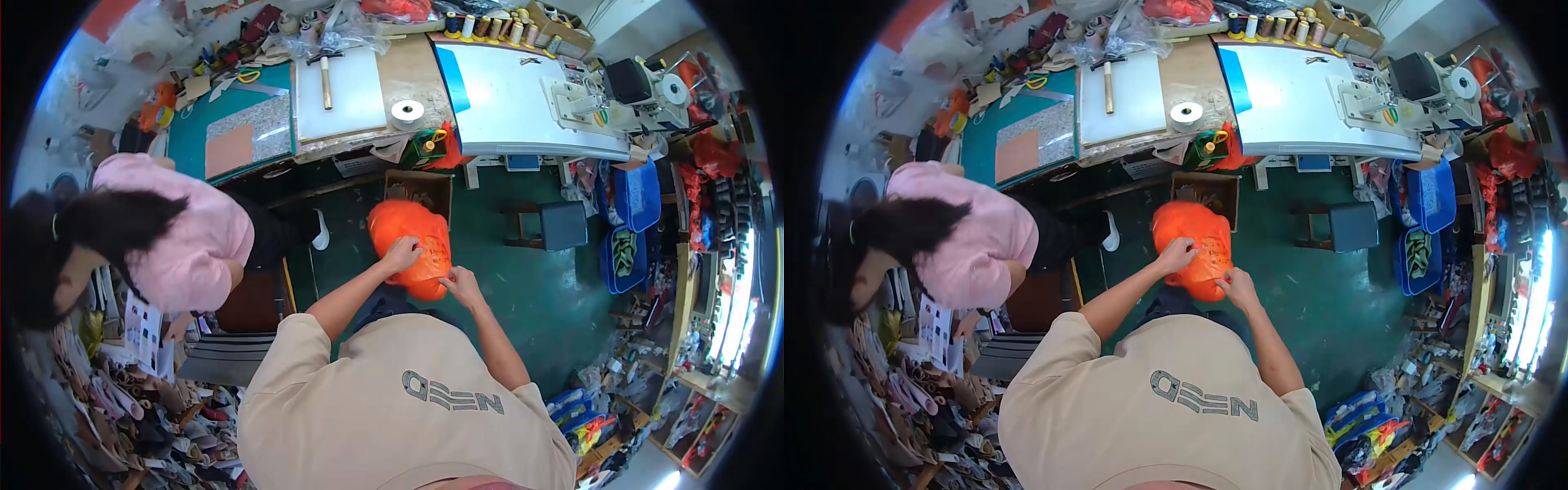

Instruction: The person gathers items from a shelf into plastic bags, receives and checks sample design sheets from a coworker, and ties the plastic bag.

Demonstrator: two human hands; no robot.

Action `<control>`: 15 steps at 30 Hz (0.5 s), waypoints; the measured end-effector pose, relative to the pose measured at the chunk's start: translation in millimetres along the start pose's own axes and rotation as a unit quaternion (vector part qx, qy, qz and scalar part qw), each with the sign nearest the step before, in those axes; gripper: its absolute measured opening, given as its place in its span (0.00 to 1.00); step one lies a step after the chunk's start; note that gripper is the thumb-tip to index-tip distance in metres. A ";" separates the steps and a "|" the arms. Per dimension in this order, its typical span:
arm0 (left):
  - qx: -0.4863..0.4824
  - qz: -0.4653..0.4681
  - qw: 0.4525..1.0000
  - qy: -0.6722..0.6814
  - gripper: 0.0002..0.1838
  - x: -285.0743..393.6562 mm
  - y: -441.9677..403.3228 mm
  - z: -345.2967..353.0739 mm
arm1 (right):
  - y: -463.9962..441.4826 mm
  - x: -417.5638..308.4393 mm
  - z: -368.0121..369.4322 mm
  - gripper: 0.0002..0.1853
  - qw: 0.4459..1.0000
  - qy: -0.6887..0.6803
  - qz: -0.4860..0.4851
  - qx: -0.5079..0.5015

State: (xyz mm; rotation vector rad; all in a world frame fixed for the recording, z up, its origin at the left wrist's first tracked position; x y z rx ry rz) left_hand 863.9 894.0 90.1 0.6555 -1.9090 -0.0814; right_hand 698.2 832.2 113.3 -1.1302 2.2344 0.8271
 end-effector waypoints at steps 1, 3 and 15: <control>0.007 0.008 1.000 0.003 0.11 5.3 -10.6 -5.4 | -3.3 9.0 -0.9 0.16 1.000 0.009 0.012 -0.006; 0.004 0.016 1.000 0.001 0.11 14.9 -32.4 -11.5 | -6.7 18.6 -1.0 0.16 0.999 -0.011 0.026 -0.019; 0.007 0.052 0.989 -0.139 0.09 64.8 -208.6 -28.0 | -94.3 12.7 -62.5 0.12 0.997 -0.067 0.011 0.033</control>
Point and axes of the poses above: each hand's wrist, its own y-axis away from the middle knuckle, its own z-axis out of the palm, x = y × z, the point moved 10 cm from there along -y, towards the middle knuckle, and after that the axes turned 7 degrees about -z, right-handed, at the moved point
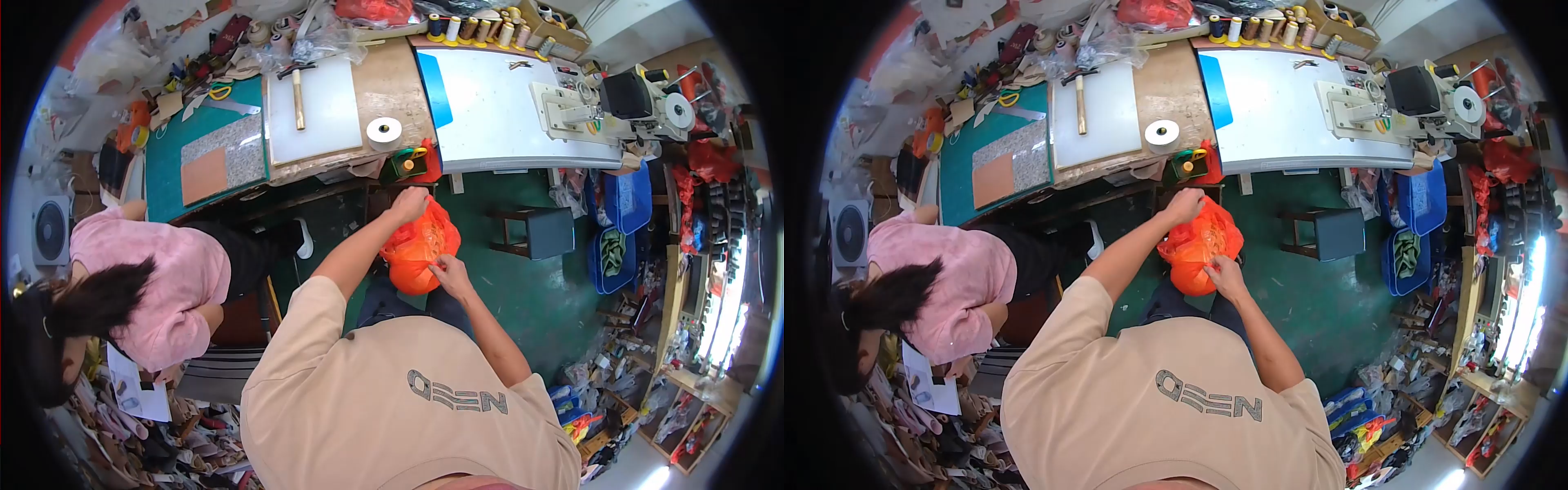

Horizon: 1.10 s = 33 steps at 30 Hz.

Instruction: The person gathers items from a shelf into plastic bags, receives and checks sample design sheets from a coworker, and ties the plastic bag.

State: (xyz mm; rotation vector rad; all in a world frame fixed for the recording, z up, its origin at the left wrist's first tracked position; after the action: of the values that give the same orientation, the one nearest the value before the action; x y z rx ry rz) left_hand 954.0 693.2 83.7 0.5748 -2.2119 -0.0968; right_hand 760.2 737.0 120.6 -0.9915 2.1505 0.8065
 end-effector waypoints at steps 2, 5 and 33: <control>0.001 -0.001 1.000 -0.017 0.08 -3.4 -26.8 -0.3 | -7.8 11.3 0.0 0.13 0.999 -0.039 0.011 0.006; 0.026 -0.038 0.999 0.009 0.08 -8.0 -58.2 -9.8 | -22.5 24.3 -0.4 0.13 0.996 -0.089 0.027 -0.013; 0.221 -0.365 0.904 0.031 0.11 -93.8 -166.4 -43.7 | -165.8 140.2 -74.7 0.12 0.984 -0.109 -0.026 -0.135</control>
State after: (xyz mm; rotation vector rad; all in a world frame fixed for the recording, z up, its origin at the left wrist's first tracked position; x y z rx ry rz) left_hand 1100.1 590.8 2.7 1.6185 -1.8442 0.0410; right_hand 800.0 535.1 18.7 -1.0347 1.8546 1.1476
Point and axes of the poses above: each hand's wrist, its own y-axis away from the middle knuckle, its own z-axis out of the palm, x = y × z, the point moved 10 cm from there along -y, towards the middle knuckle, and after that the axes turned 7 degrees about -z, right-handed, at the moved point
